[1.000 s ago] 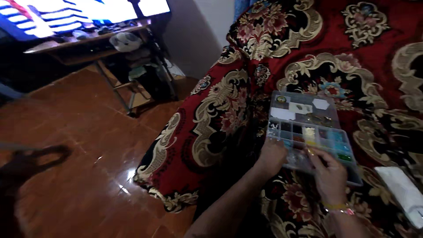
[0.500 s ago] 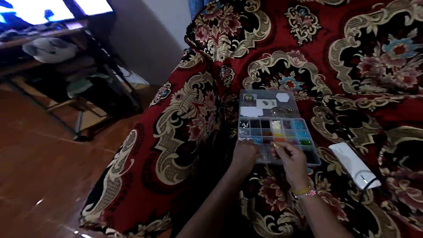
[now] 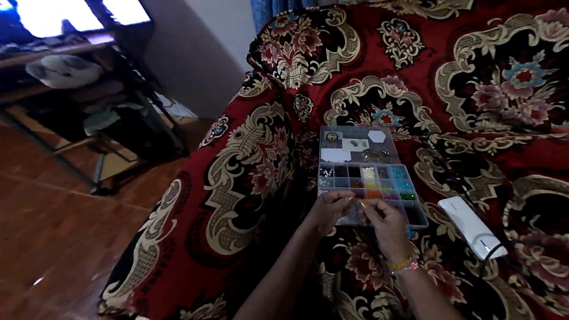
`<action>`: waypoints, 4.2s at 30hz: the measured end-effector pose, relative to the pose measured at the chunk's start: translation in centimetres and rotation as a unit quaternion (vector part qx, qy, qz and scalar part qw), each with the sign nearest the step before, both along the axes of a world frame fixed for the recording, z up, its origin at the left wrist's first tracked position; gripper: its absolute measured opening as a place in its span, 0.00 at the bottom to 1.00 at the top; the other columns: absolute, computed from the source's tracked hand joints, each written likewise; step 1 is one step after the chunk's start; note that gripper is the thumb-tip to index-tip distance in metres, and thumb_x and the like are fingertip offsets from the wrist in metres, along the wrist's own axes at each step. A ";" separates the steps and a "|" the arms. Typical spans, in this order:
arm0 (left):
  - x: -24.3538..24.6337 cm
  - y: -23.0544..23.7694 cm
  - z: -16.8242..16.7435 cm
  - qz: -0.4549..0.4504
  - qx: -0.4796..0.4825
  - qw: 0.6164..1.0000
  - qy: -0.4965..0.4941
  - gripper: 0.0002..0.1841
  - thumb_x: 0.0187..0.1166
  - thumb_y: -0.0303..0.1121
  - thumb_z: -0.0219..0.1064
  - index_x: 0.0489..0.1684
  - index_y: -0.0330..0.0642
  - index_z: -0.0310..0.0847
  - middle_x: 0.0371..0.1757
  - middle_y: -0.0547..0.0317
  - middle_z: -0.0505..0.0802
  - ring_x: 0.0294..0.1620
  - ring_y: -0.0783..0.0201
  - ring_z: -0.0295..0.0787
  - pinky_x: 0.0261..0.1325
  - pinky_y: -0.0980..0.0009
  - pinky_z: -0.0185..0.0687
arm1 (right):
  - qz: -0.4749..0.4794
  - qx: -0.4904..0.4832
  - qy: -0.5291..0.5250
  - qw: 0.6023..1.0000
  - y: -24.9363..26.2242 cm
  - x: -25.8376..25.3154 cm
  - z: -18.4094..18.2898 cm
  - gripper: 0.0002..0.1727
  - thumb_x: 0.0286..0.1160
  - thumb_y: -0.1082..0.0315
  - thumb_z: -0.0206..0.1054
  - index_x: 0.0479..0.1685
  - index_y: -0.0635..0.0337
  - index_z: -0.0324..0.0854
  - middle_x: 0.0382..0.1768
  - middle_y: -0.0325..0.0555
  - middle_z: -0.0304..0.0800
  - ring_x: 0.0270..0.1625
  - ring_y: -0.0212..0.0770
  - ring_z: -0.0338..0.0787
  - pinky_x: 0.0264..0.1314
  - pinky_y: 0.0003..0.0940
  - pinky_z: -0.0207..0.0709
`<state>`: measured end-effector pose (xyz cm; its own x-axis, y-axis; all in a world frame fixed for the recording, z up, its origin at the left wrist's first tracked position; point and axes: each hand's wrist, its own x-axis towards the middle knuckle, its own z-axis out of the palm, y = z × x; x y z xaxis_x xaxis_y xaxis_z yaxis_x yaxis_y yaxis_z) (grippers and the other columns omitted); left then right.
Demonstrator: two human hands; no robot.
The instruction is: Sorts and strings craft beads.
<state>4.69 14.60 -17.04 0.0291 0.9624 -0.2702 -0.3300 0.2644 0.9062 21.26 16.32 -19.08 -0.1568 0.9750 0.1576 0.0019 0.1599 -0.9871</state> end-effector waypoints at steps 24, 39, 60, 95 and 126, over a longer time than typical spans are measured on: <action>0.2 0.1 -0.9 -0.039 -0.029 0.993 -0.112 0.11 0.92 0.28 0.49 0.46 0.43 0.80 0.40 0.65 0.91 0.41 0.70 0.90 0.54 0.70 0.87 | 0.016 0.043 0.009 0.999 -0.6 -0.5 -0.3 0.06 0.70 0.72 0.68 0.36 0.63 0.90 0.24 0.33 0.90 0.23 0.22 0.86 0.29 0.18 0.84; 0.9 -0.1 -1.2 -0.024 -0.045 0.989 -0.139 0.11 0.93 0.29 0.49 0.48 0.40 0.80 0.40 0.61 0.91 0.42 0.67 0.90 0.55 0.68 0.87 | -0.016 0.084 -0.045 0.995 -0.7 -0.6 -0.6 0.07 0.69 0.69 0.69 0.36 0.63 0.91 0.25 0.32 0.91 0.24 0.19 0.86 0.29 0.15 0.83; 1.1 -0.1 -1.3 -0.031 -0.056 0.984 -0.165 0.12 0.94 0.32 0.48 0.49 0.42 0.79 0.39 0.61 0.91 0.39 0.68 0.90 0.48 0.70 0.88 | -0.022 0.089 -0.053 0.994 -0.7 -0.7 -0.6 0.07 0.69 0.68 0.69 0.34 0.62 0.91 0.22 0.31 0.89 0.22 0.18 0.85 0.27 0.14 0.81; 1.4 -0.1 -1.7 0.055 0.223 0.964 0.137 0.06 0.78 0.27 0.68 0.44 0.34 0.87 0.45 0.61 0.91 0.43 0.73 0.88 0.47 0.75 0.86 | -0.009 0.034 0.002 0.999 -0.5 -0.4 -0.3 0.07 0.74 0.71 0.66 0.35 0.62 0.89 0.26 0.33 0.91 0.24 0.23 0.87 0.29 0.17 0.84; 1.0 -0.3 0.2 -0.007 0.249 0.887 0.389 0.08 0.77 0.28 0.71 0.44 0.33 0.92 0.45 0.52 0.96 0.56 0.60 0.91 0.85 0.51 0.61 | 0.055 -0.073 0.340 0.936 1.1 1.3 1.0 0.19 0.91 0.70 0.49 0.36 0.44 0.85 0.29 0.28 0.91 0.29 0.22 0.88 0.33 0.15 0.83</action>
<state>5.67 14.29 -16.81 0.0330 0.9690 0.2448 0.4459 -0.2334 0.8641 22.57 17.46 -18.11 -0.1697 0.9778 0.1232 -0.6438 -0.0153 -0.7650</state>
